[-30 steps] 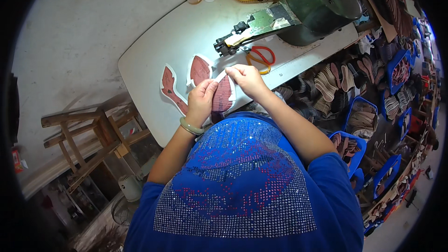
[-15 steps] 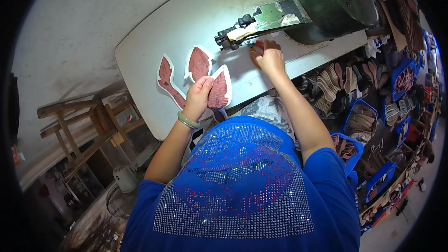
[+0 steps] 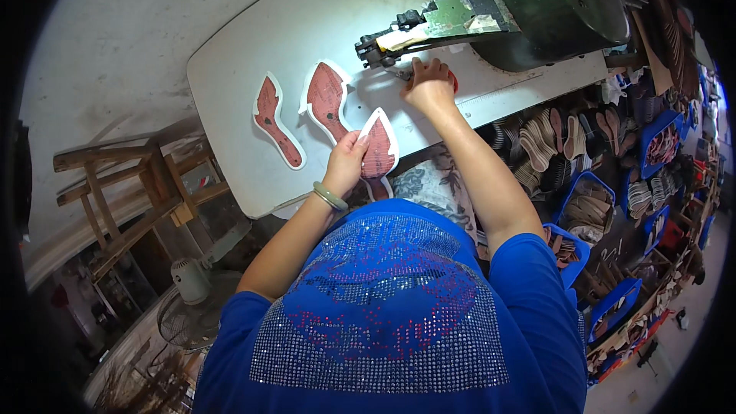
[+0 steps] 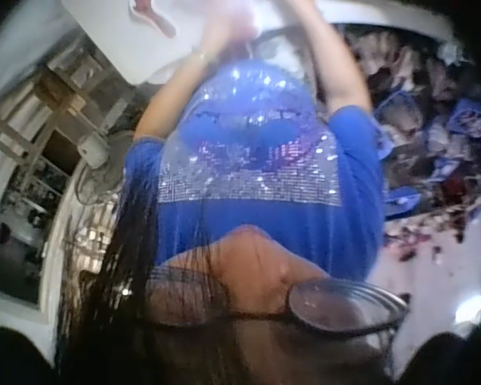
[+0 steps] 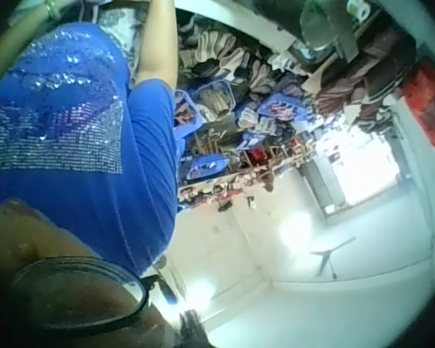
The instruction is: The person assembles pink and white shoe insoles by hand, pressing the edges together and peeling off protective strips. They use scissors to trim excess material from the insoles and then stack the finished pieces. Finally, the person carries the stack of insoles to a nearby table and places them into a blue bin.
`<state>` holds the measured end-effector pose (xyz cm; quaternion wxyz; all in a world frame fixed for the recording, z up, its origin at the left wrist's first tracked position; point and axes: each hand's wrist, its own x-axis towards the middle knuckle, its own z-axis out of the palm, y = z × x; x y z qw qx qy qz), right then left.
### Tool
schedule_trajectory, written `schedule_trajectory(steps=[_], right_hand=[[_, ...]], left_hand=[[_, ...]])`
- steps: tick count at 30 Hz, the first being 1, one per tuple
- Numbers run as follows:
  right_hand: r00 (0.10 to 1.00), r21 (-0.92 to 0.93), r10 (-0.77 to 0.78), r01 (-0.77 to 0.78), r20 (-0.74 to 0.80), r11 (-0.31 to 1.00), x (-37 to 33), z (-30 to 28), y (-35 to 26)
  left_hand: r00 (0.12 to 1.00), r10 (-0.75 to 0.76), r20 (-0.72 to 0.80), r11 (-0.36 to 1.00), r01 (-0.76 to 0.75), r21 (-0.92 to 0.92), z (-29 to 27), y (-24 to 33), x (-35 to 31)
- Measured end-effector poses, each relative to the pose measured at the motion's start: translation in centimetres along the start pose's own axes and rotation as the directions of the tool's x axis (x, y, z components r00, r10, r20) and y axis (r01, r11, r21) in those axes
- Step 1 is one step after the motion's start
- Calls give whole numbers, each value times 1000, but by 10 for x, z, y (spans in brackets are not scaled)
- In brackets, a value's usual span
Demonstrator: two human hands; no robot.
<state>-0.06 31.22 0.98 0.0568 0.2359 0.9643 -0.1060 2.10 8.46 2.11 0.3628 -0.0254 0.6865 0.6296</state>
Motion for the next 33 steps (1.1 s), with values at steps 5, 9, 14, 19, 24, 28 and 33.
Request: schedule_trajectory(steps=[5, 9, 14, 19, 24, 28, 33], right_hand=[[997, 106, 29, -36, 69, 994, -22, -9, 12], [994, 221, 16, -39, 107, 974, -30, -10, 17], [953, 639, 102, -269, 287, 721, -52, -12, 23], [793, 781, -77, -608, 604, -143, -104, -28, 28], [698, 575, -156, -678, 699, -458, -158, -18, 34], [780, 630, -159, -591, 605, -505, -184, -8, 35], [934, 685, -266, -355, 238, -636, -180, -29, 19]], left_hand=[[974, -176, 144, 979, 159, 124, 4, -7, -11], [959, -254, 124, 956, 230, 183, 3, -40, -7], [937, -334, 101, 937, 318, 148, 11, -26, -12], [901, -422, 99, 875, 377, 303, 8, -28, -17], [907, -413, 85, 900, 393, 190, 8, -41, -21], [908, -406, 108, 914, 402, 50, 9, -50, -23], [887, -441, 134, 893, 449, -28, 5, -69, -25]])
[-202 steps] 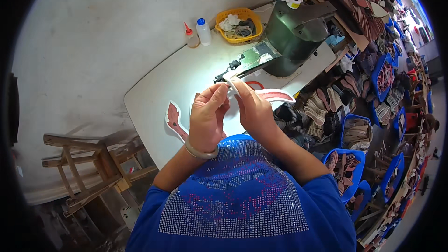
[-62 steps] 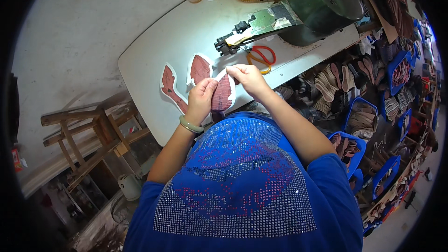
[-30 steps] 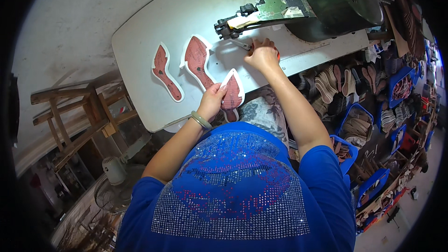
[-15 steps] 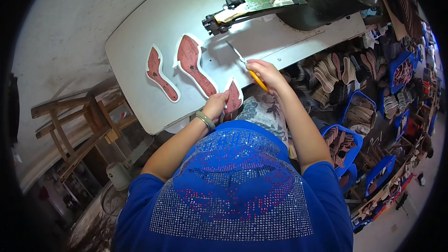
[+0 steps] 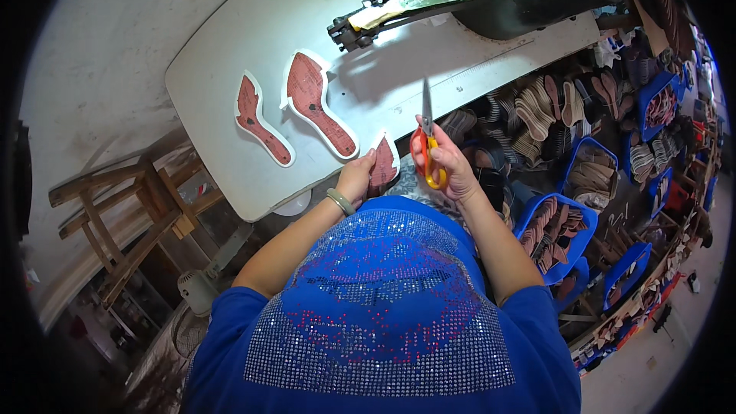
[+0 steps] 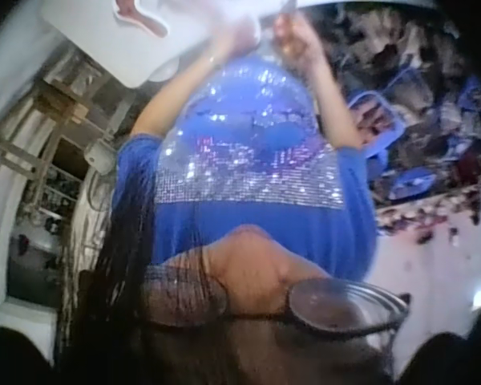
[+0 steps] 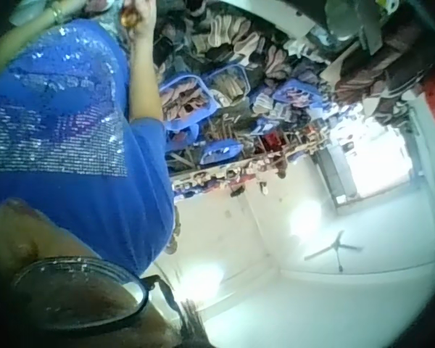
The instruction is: The person assembles pink and white shoe insoles by hand, pressing the edges together and peeling off protective strips. They use scissors to trim excess material from the insoles and then stack the finished pieces. Finally, the person carries the stack of insoles to a nearby table and places them into a blue bin.
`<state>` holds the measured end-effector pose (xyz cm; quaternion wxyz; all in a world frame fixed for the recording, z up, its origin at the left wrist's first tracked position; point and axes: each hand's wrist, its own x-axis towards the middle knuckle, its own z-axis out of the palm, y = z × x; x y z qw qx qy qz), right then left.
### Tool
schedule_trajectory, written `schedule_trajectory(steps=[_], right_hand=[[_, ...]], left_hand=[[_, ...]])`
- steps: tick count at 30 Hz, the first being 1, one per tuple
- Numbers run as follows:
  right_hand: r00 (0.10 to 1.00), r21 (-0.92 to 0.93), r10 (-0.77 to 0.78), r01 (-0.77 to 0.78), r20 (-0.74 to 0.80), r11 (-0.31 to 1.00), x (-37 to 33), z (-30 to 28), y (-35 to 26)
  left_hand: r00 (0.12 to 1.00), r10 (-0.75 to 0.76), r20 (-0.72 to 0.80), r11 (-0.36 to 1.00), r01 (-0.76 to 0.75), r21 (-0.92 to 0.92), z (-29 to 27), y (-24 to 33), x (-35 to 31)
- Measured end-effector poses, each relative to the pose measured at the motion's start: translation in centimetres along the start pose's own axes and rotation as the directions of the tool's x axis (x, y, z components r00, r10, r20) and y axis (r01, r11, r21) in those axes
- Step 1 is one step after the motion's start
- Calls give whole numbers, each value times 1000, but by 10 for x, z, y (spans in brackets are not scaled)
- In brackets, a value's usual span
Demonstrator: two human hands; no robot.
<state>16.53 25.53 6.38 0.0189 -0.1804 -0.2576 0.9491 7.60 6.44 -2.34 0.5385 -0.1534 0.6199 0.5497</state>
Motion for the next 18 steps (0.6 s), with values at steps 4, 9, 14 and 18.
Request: schedule_trajectory(steps=[4, 9, 14, 18], right_hand=[[980, -133, 29, -56, -199, 990, 16, 21, -8], [967, -675, -210, 60, -143, 736, 34, 12, 9], [835, -787, -549, 315, -36, 531, 42, 43, 11], [786, -947, -610, 264, 100, 185, 47, 15, 44]], left_hand=[[995, -83, -52, 996, 81, -30, 8, 19, -15], [999, -27, -47, 999, 29, 41, -6, -12, 12], [994, 72, -81, 997, -71, 11, -6, -36, 27], [991, 97, -88, 991, -88, 101, -8, -35, 25]])
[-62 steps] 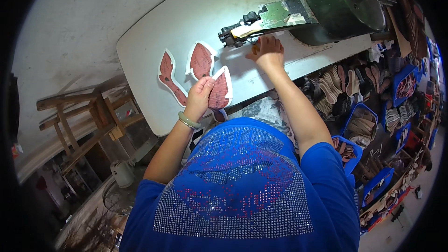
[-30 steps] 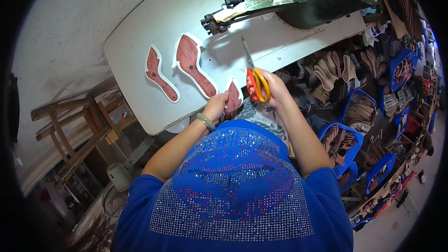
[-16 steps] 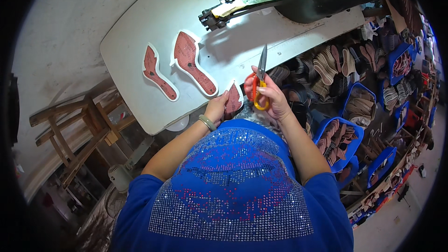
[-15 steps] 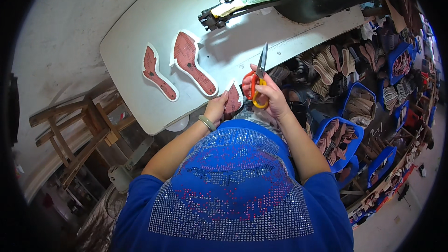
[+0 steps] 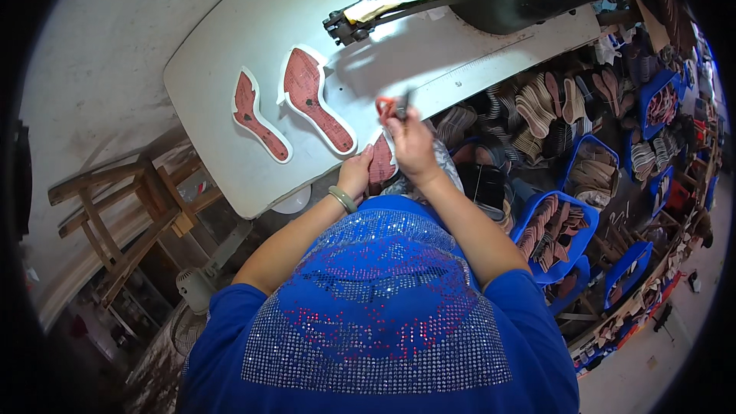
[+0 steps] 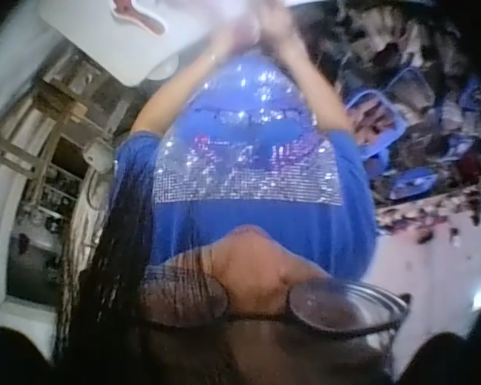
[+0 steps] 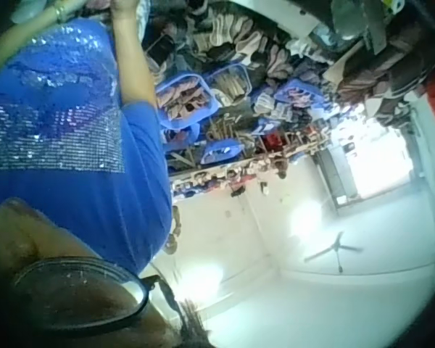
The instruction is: The person assembles pink and white shoe insoles by hand, pressing the edges together and peeling off protective strips. They use scissors to trim excess material from the insoles and then stack the finished pieces. Finally, the person carries the stack of insoles to a nearby table and places them into a blue bin.
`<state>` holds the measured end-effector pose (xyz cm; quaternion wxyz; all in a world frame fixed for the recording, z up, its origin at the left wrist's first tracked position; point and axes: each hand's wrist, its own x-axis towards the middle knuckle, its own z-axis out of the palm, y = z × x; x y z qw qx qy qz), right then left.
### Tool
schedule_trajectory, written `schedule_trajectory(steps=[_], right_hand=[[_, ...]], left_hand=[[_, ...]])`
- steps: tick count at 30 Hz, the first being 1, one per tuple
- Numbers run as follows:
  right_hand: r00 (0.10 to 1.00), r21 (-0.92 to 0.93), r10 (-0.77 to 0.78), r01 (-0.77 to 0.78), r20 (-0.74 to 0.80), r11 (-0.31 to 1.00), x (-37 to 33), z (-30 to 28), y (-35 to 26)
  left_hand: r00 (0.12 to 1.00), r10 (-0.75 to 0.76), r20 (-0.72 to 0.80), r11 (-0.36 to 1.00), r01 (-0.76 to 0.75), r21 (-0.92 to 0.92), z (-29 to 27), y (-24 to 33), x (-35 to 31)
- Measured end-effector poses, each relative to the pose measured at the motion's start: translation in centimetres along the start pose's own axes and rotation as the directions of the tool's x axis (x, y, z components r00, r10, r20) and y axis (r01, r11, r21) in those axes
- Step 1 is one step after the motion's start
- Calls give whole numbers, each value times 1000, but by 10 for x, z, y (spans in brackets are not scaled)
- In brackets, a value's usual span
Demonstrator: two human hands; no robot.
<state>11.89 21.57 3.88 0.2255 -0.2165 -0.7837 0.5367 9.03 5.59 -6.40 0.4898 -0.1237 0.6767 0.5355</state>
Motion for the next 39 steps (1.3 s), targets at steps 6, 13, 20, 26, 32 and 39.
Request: schedule_trajectory(steps=[6, 13, 20, 26, 32, 39], right_hand=[[989, 401, 146, -120, -35, 908, 11, -5, -18], [983, -12, 176, -176, 48, 984, -4, -1, 0], [984, -30, 175, -174, 24, 984, -19, 8, 25], [984, 394, 114, -52, -134, 918, 13, 1, -21], [991, -133, 103, -90, 91, 987, 3, 5, 17], [985, -300, 73, -23, 154, 954, -10, 1, 28]], left_hand=[[999, -41, -17, 998, 40, -47, 3, 16, -9], [999, -37, 4, 993, 37, -108, 3, 20, -8], [1000, -15, 27, 993, 18, -114, -2, 5, -3], [999, -35, -1, 990, 35, -136, 3, 23, -10], [999, -44, 29, 977, 49, -207, 2, 31, -11], [998, -68, -3, 988, 67, -138, 3, 18, -14]])
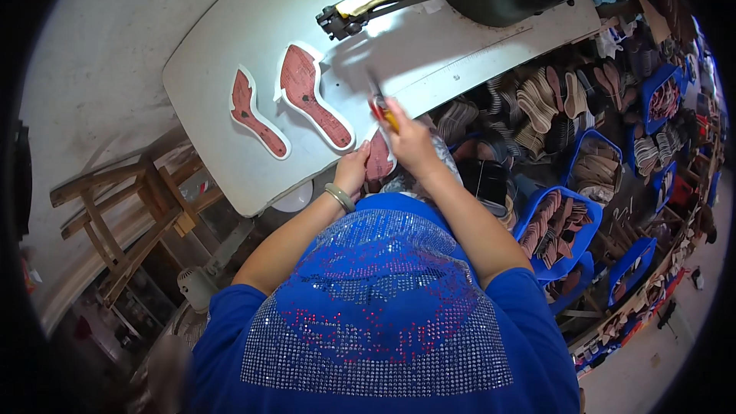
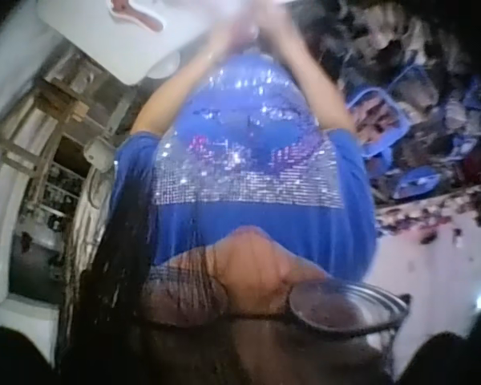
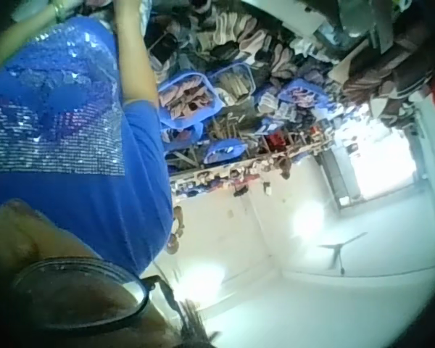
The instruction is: The person assembles pink and white shoe insoles by hand, pressing the edges together and peeling off protective strips. They use scissors to trim excess material from the insoles and then stack the finished pieces. Finally, the person carries the stack of insoles to a nearby table and places them into a blue bin.
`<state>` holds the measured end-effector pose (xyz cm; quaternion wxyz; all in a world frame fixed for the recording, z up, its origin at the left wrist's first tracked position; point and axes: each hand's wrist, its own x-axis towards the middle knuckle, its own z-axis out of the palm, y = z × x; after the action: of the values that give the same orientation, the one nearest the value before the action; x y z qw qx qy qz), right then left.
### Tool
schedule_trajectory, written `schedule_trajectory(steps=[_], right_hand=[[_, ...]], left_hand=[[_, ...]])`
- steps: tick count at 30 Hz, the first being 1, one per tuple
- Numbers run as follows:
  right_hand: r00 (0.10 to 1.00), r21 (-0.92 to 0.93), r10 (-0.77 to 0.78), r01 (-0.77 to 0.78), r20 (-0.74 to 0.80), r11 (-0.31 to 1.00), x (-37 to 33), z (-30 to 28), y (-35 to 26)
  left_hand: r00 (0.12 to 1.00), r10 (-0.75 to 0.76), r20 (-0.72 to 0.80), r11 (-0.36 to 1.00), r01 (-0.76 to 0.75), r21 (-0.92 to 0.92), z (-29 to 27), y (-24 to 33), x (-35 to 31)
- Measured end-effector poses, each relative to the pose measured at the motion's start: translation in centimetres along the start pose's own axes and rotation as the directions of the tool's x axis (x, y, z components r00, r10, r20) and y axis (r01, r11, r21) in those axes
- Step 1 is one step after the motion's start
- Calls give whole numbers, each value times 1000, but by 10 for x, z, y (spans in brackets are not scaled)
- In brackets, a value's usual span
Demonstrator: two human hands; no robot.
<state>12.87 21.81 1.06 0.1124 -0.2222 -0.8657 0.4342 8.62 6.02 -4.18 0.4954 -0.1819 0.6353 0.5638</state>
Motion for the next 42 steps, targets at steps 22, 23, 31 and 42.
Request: schedule_trajectory(steps=[22, 23, 31, 42], right_hand=[[964, 960, -21, -265, 264, -94, 8, -131, -79], [953, 955, 76, -286, 292, -80, 3, -133, -83], [923, 690, -87, -216, 376, 691, 15, -145, -109], [736, 114, -505, 513, 452, 851, 71, -149, -162]], left_hand=[[822, 350, 450, 937, -310, -164, 3, 118, -81], [814, 355, 459, 934, -283, -219, 6, 127, -91], [822, 480, 308, 862, -377, -339, 3, 156, -132], [845, 491, 214, 860, -509, 38, -75, 205, -206]])
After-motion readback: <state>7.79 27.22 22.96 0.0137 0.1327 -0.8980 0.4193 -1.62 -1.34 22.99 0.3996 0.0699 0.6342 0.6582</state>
